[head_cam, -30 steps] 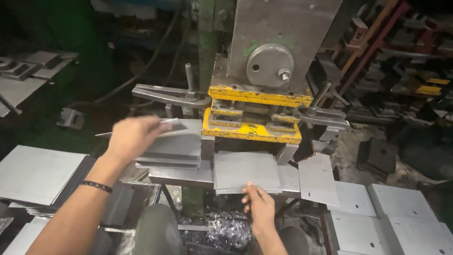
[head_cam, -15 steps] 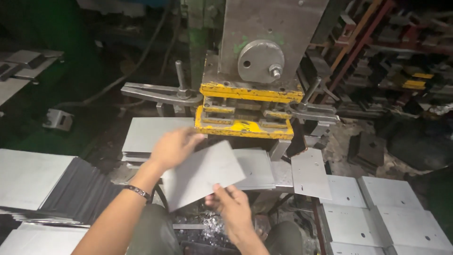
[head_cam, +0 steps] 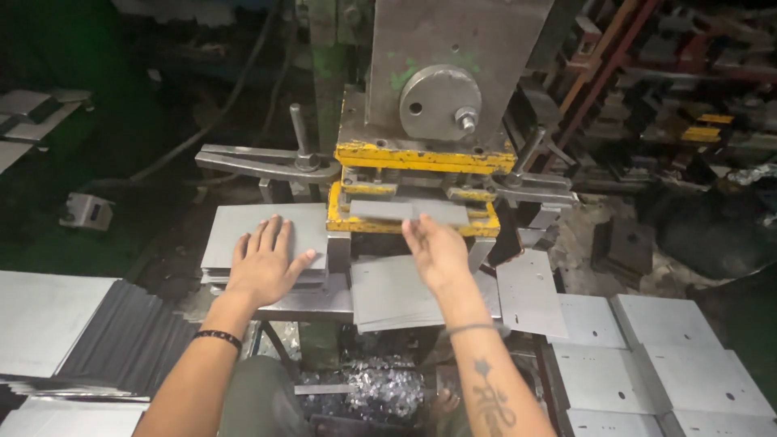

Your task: Using a stamping machine to punch holes into rectangular metal sheets.

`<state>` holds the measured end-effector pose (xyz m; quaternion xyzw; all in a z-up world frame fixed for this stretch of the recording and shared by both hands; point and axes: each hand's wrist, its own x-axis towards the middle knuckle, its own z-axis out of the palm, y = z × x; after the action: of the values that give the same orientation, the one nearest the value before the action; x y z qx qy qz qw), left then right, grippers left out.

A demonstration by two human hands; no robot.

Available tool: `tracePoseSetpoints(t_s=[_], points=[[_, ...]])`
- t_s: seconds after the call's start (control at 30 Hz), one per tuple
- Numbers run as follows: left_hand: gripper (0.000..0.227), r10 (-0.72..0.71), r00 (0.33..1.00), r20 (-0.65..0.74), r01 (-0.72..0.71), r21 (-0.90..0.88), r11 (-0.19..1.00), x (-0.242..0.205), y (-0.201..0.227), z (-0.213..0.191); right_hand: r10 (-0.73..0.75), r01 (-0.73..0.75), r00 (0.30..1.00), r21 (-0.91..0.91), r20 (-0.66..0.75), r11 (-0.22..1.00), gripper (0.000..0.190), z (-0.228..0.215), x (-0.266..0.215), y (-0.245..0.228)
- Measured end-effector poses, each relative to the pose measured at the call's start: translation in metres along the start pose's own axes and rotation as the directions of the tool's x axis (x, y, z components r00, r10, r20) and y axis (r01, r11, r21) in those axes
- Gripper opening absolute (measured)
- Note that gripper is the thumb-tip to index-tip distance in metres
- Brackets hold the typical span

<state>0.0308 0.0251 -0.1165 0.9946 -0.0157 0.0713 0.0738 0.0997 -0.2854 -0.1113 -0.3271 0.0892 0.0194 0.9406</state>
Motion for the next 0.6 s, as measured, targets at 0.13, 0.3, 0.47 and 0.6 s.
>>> tracePoseSetpoints(t_s=[0.13, 0.3, 0.47, 0.6], points=[[0.087, -0.002, 1.0, -0.027, 0.002, 0.007, 1.0, 0.004, 0.0, -0.001, -0.018, 0.021, 0.999, -0.098, 0.027, 0.995, 0.01, 0.017, 0.002, -0.002], [0.087, -0.008, 0.999, -0.043, 0.007, -0.031, 1.0, 0.002, 0.002, 0.001, 0.042, -0.091, 0.992, -0.465, -0.115, 0.881, 0.011, 0.027, 0.012, -0.004], [0.088, -0.022, 0.998, -0.055, 0.022, -0.01, 1.0, 0.004, 0.002, -0.001, -0.004, -0.099, 0.984, -0.562, -0.179, 0.821, 0.009, 0.041, 0.027, -0.011], [0.086, -0.011, 0.996, -0.089, 0.008, -0.025, 1.0, 0.0, 0.003, 0.005, -0.044, -0.088, 0.976, -0.567, -0.214, 0.819, 0.013, 0.043, 0.017, -0.003]])
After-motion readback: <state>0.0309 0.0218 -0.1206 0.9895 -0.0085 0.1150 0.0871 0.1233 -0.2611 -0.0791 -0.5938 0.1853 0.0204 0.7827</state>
